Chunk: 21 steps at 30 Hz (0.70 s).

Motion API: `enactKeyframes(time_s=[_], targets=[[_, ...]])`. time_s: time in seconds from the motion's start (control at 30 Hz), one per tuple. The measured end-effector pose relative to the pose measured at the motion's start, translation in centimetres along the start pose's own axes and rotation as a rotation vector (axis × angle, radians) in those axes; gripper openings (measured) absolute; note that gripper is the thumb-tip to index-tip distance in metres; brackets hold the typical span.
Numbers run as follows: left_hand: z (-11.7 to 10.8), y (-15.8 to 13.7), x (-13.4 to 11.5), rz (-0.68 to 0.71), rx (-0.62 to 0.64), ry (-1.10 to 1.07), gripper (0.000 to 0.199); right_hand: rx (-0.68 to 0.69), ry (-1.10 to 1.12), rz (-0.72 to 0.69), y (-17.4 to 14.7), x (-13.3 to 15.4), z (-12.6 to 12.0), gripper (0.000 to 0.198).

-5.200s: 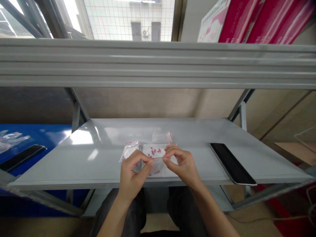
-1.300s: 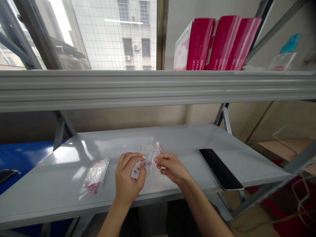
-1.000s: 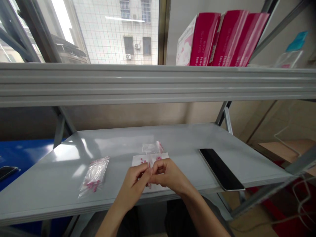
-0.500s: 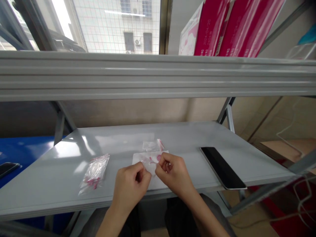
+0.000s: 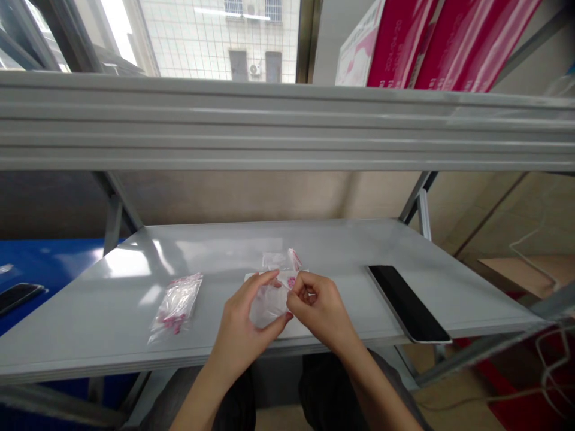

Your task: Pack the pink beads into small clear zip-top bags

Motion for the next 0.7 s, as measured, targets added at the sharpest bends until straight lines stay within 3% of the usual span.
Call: enactKeyframes(time_s=[0.13, 0.23, 0.33, 0.43, 0.7], targets=[[-0.7, -0.7, 1.6, -0.191, -0.016, -0.099, 0.046, 0.005, -0.027, -0.038, 1.4, -1.2, -0.1, 0.025], [-1.5, -1.3, 3.4, -0.265, -0.134, -0.138, 0.046, -0.039, -0.198, -0.116, 2.9, -2.8, 0.2, 0.014], [-2.0, -1.7, 4.7, -0.292, -0.231, -0.168, 0.05, -0.057, -0.508, -0.242, 3.8, -3.9, 1.2, 0.006], [-2.1, -1.9, 5.0, -0.314, -0.251, -0.167, 0.05, -0.06, -0.718, -0.246, 4.2, -4.2, 2.4, 0.004], [-1.8, -2.0, 4.2, -0.29, -0.214, -0.128, 0.048, 0.007, -0.773, -0.246, 4.4, -4.4, 3.4, 0.008]])
Point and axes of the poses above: each hand's wrist, its own y-axis towards the middle knuckle, its own z-axis out of the palm, x = y × z, the point moved 1 cm from there along y, towards the middle knuckle, and after that the axes turned 10 degrees about -y, right-handed, at the moved point
